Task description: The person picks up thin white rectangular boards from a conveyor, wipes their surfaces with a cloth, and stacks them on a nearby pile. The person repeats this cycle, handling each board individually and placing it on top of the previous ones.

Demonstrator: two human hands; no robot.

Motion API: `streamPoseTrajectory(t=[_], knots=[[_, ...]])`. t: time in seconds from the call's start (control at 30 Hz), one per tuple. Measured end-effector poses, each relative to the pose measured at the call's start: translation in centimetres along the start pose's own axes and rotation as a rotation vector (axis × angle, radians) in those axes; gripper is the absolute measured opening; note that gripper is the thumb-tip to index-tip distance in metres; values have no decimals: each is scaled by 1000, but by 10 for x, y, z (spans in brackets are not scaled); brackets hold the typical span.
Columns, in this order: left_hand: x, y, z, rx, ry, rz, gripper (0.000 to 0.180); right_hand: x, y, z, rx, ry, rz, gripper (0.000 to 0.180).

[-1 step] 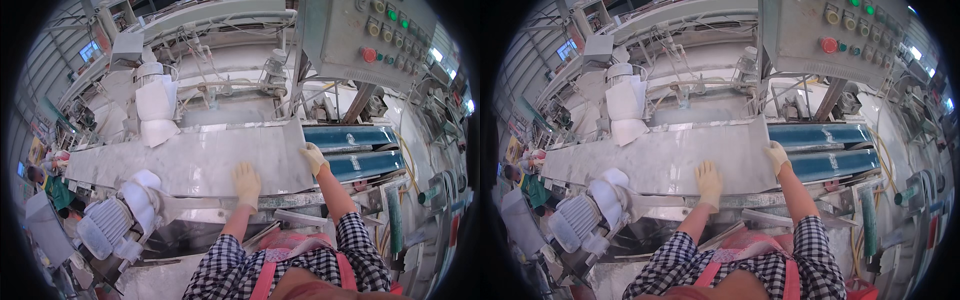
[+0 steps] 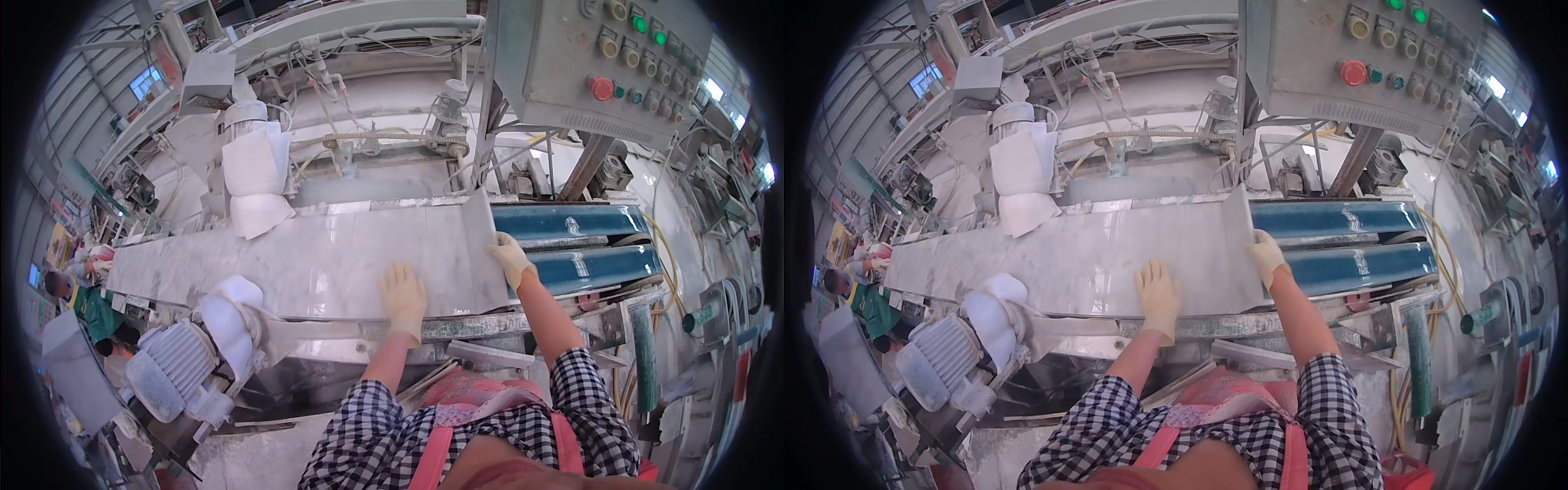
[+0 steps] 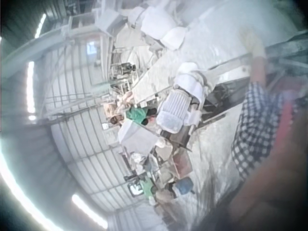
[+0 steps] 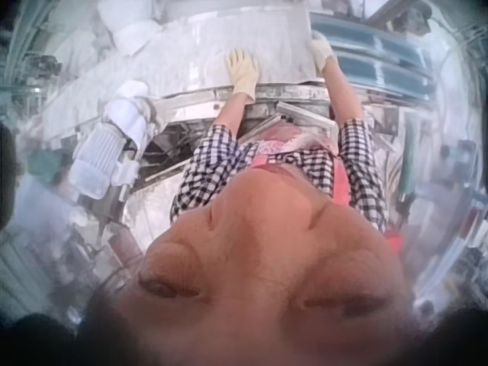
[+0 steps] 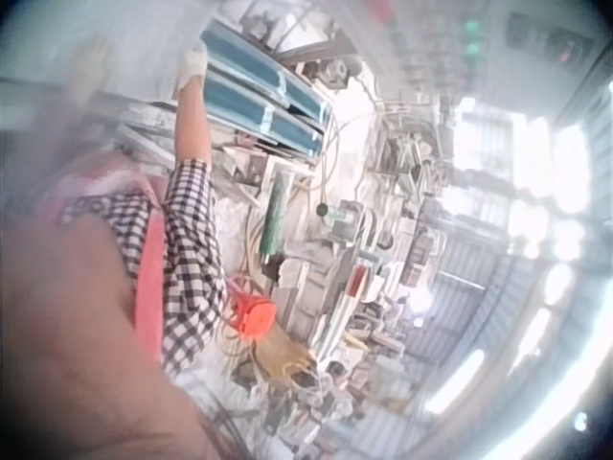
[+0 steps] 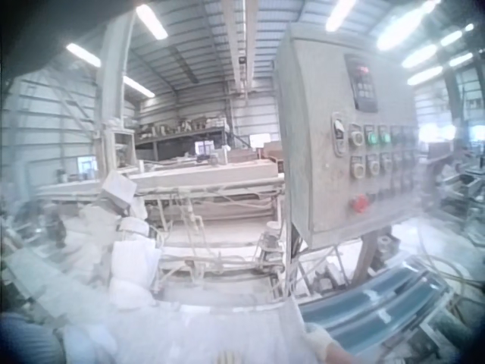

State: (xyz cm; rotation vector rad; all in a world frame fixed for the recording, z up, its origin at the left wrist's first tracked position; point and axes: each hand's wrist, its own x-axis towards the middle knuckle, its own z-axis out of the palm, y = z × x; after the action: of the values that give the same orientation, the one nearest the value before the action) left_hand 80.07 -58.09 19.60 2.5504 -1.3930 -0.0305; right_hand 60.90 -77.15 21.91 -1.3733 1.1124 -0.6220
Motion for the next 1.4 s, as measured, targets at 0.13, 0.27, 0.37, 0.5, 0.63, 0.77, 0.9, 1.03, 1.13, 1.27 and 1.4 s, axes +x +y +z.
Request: streamPoseTrajectory(t=[0.13,0.27,0.37,0.5,0.63,0.77,0.9,1.03,1.13,1.27,1.4], knots=[[-4,0,-3,-3,85,13,59,-54,-24,31,-60,-44,32,52],[-4,0,1,-23,132,9,58,-85,-32,42,-314,99,-174,52],[-2,-1,1,-67,157,33,59,-82,-38,24,-440,82,-119,42],[2,-2,-4,-126,93,49,59,-73,-33,-1,-746,114,-195,36],[17,14,-7,-157,30,115,63,-72,-19,-6,-523,117,-199,36],[49,60,7,-137,28,206,72,-72,-13,-6,-565,113,-206,38],[75,96,24,-139,130,150,83,-71,-13,-8,-578,135,-232,42],[93,118,24,-120,0,11,90,-70,-12,-10,-559,130,-193,39],[104,132,15,-89,-89,-83,96,-70,-9,-10,-562,148,-233,38],[117,142,2,-134,-289,-136,109,-71,-8,-10,-571,161,-245,38],[123,142,-4,-10,-307,-93,106,-74,-11,-13,-548,158,-231,39]])
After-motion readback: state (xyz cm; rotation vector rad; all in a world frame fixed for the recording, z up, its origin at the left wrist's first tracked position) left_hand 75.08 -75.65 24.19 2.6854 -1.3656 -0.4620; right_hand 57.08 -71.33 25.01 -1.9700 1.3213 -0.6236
